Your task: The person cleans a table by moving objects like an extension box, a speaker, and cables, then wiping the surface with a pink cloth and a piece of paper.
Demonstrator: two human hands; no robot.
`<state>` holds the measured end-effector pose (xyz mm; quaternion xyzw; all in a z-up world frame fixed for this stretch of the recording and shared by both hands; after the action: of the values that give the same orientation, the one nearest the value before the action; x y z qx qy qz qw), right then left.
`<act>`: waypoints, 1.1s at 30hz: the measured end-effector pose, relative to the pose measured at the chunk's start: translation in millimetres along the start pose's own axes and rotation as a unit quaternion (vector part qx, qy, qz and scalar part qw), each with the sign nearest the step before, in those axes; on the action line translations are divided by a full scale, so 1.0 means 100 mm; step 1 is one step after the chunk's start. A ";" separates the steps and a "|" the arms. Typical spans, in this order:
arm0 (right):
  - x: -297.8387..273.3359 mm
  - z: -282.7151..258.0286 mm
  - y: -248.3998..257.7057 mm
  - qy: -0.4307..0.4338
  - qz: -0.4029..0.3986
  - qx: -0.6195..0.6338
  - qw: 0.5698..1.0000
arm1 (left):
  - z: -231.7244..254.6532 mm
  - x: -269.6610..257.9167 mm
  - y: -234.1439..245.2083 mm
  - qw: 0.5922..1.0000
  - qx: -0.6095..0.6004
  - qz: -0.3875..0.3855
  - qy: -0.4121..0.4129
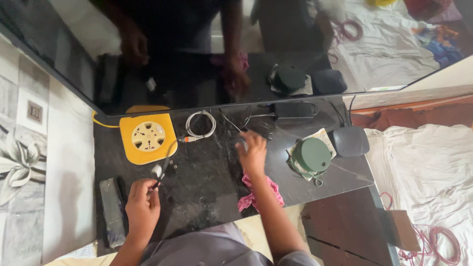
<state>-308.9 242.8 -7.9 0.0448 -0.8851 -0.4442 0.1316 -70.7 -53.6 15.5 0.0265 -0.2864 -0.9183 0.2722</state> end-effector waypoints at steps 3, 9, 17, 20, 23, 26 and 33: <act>-0.42 -0.49 -0.01 0.134 0.020 0.023 0.991 | 0.27 -0.09 0.24 0.986 0.052 0.054 -0.152; -0.75 -0.57 0.02 0.055 -0.036 0.219 0.974 | 0.39 -0.26 0.30 0.948 0.009 0.013 -0.319; -1.23 -1.31 -1.15 -0.201 -0.451 0.469 0.732 | 0.41 -0.77 0.11 0.842 0.017 -0.049 -0.537; -1.26 -1.74 -1.15 -0.178 -0.450 0.555 0.676 | 0.37 -0.95 0.07 0.812 0.068 -0.047 -0.578; -1.15 -1.90 -1.01 -0.158 -0.393 0.634 0.647 | 0.27 -0.98 0.06 0.818 0.084 -0.061 -0.566; -1.15 -1.87 -0.98 -0.150 -0.365 0.621 0.677 | 0.23 -0.92 0.09 0.834 0.049 -0.116 -0.537; -0.93 -1.46 -1.15 -0.045 -0.251 0.458 0.852 | -0.09 -0.28 0.50 0.972 -0.023 0.007 -0.234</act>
<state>-183.5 79.0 -34.1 0.3009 -0.9517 -0.0082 -0.0602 -21.1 -78.4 32.2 -0.1972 -0.3208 -0.9035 0.2049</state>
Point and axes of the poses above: each hand's wrist, its own x-axis towards the middle knuckle, its own y-axis out of the back of the hand, z = x × y, the point moved 9 cm from there along x, towards the middle knuckle, and after that the axes turned 7 degrees about -z, right-handed, at the moved point
